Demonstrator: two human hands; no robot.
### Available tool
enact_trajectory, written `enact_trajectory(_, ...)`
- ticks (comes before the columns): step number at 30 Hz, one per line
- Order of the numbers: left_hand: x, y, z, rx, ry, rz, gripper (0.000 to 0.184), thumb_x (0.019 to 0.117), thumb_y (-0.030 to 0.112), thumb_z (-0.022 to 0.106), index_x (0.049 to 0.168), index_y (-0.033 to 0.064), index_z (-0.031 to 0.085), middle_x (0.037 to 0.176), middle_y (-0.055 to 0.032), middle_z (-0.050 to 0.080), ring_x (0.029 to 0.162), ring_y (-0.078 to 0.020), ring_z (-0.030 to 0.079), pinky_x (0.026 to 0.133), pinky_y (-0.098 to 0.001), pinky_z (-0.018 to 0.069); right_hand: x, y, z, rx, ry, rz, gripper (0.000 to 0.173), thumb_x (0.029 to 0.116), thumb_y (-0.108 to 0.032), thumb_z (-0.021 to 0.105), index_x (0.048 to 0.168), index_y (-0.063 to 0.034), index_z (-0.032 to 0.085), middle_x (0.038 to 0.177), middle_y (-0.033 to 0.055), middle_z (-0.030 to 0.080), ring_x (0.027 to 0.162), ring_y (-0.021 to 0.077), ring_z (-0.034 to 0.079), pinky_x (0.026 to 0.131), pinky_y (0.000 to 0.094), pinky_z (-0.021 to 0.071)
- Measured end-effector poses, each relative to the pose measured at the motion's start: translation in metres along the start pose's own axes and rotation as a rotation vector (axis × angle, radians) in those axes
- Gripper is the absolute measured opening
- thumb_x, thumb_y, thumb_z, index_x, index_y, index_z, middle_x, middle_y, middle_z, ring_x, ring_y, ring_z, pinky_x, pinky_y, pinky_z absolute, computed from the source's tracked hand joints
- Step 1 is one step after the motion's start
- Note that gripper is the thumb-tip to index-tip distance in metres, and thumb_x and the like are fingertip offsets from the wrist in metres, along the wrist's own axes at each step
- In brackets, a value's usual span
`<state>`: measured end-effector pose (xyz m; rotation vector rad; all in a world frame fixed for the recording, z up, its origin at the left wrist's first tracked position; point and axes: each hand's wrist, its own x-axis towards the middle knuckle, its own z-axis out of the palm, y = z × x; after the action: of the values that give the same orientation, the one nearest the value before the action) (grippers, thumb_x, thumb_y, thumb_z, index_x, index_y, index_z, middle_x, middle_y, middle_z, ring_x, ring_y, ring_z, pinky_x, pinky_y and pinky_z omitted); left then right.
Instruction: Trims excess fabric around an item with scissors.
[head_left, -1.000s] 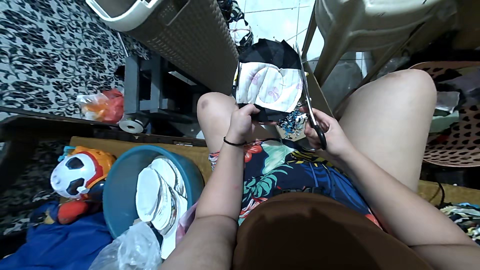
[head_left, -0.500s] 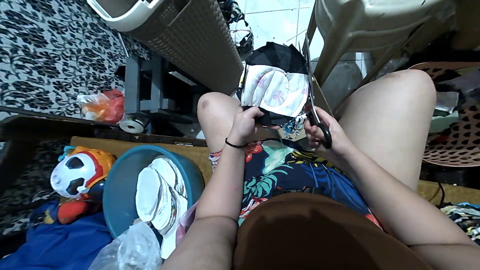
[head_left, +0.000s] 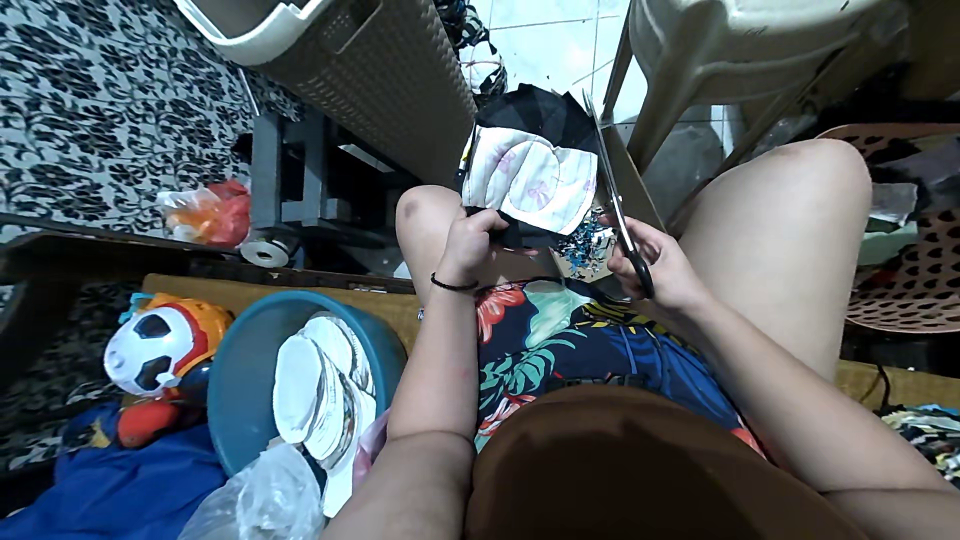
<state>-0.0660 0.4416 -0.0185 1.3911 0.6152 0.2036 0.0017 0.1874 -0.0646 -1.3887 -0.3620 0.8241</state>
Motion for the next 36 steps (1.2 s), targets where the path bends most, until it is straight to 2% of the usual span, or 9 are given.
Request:
enact_trajectory(3, 0.003, -0.001, -0.009, 0.021, -0.023, 0.016, 0.023, 0.0801, 0.0, 0.052, 0.099, 0.0109, 0.06, 0.08, 0.0013, 0.069, 0.068, -0.0071, 0.066, 0.058, -0.0264, 0.0556, 0.001, 0.0, -0.003, 0.014, -0.044, 0.027, 0.064, 0.0885, -0.027, 0.072, 0.147, -0.0153, 0.047, 0.071, -0.0037, 0.052, 0.047, 0.004, 0.045, 0.043, 0.0194, 0.0427)
enact_trajectory(6, 0.002, 0.002, -0.01, 0.007, -0.037, 0.015, 0.025, 0.0789, -0.002, 0.051, 0.099, 0.0112, 0.06, 0.082, 0.001, 0.071, 0.068, -0.0065, 0.067, 0.059, -0.0251, 0.0557, 0.004, 0.002, -0.006, 0.032, -0.121, 0.024, 0.084, 0.0807, -0.058, 0.077, 0.147, -0.0195, 0.044, 0.079, -0.0062, 0.054, 0.054, 0.0034, 0.049, 0.049, 0.0195, 0.0477)
enact_trajectory(7, 0.002, 0.003, -0.011, 0.004, -0.048, 0.01, 0.026, 0.0789, -0.002, 0.051, 0.099, 0.0112, 0.059, 0.081, 0.0008, 0.071, 0.068, -0.0065, 0.067, 0.058, -0.025, 0.0558, 0.004, 0.001, -0.006, 0.019, -0.125, 0.02, 0.088, 0.078, -0.062, 0.077, 0.147, -0.0197, 0.044, 0.079, -0.0065, 0.054, 0.055, 0.0035, 0.05, 0.051, 0.02, 0.0487)
enact_trajectory(10, 0.001, 0.002, -0.012, 0.014, -0.09, 0.001, 0.023, 0.0782, -0.001, 0.052, 0.094, 0.0122, 0.061, 0.077, 0.0015, 0.07, 0.062, -0.0052, 0.064, 0.052, -0.0232, 0.0518, 0.003, -0.001, -0.003, -0.016, -0.111, 0.031, 0.085, 0.0783, -0.056, 0.078, 0.147, -0.0203, 0.044, 0.081, -0.0059, 0.053, 0.056, 0.0036, 0.05, 0.051, 0.0197, 0.0488)
enact_trajectory(15, -0.004, 0.007, -0.009, -0.015, -0.151, -0.031, 0.03, 0.0785, -0.005, 0.049, 0.101, 0.0118, 0.06, 0.086, 0.0008, 0.072, 0.076, -0.0075, 0.07, 0.067, -0.0288, 0.0596, 0.002, -0.002, -0.004, -0.055, -0.087, 0.002, 0.075, 0.082, -0.045, 0.076, 0.145, -0.0187, 0.046, 0.081, -0.0054, 0.052, 0.055, 0.0029, 0.049, 0.049, 0.0187, 0.047)
enact_trajectory(25, 0.0, 0.004, -0.015, 0.033, -0.099, -0.082, 0.025, 0.0796, -0.002, 0.05, 0.098, 0.0113, 0.061, 0.084, 0.0001, 0.072, 0.076, -0.0096, 0.07, 0.067, -0.0313, 0.0591, 0.0, -0.002, -0.003, -0.09, -0.017, -0.022, 0.061, 0.0877, -0.019, 0.073, 0.143, -0.0131, 0.049, 0.072, -0.0026, 0.052, 0.048, 0.0044, 0.044, 0.043, 0.0194, 0.0411)
enact_trajectory(29, 0.0, 0.006, -0.021, 0.012, -0.105, -0.075, 0.029, 0.0803, -0.003, 0.05, 0.103, 0.0112, 0.06, 0.088, -0.0003, 0.072, 0.08, -0.0093, 0.07, 0.07, -0.0311, 0.0594, 0.001, 0.0, -0.007, -0.122, -0.029, -0.014, 0.062, 0.0879, -0.023, 0.075, 0.144, -0.014, 0.05, 0.07, -0.0028, 0.052, 0.047, 0.0045, 0.045, 0.043, 0.0195, 0.0423)
enact_trajectory(33, 0.004, 0.009, -0.03, 0.017, -0.131, 0.014, 0.033, 0.0724, -0.002, 0.052, 0.101, 0.0119, 0.062, 0.09, -0.0004, 0.073, 0.081, -0.0092, 0.071, 0.071, -0.0318, 0.0604, 0.001, 0.0, -0.009, -0.088, -0.073, 0.017, 0.062, 0.0881, -0.022, 0.074, 0.145, -0.0145, 0.049, 0.072, -0.0025, 0.053, 0.047, 0.005, 0.045, 0.043, 0.0203, 0.0428)
enact_trajectory(36, 0.006, 0.009, -0.036, 0.029, -0.167, 0.045, 0.034, 0.0718, -0.002, 0.052, 0.1, 0.0127, 0.062, 0.091, 0.0003, 0.074, 0.083, -0.0086, 0.071, 0.073, -0.0318, 0.0606, 0.003, -0.001, -0.012, -0.081, -0.161, 0.052, 0.074, 0.0823, -0.043, 0.076, 0.145, -0.0189, 0.045, 0.077, -0.0063, 0.054, 0.054, 0.0029, 0.05, 0.049, 0.0193, 0.0467)
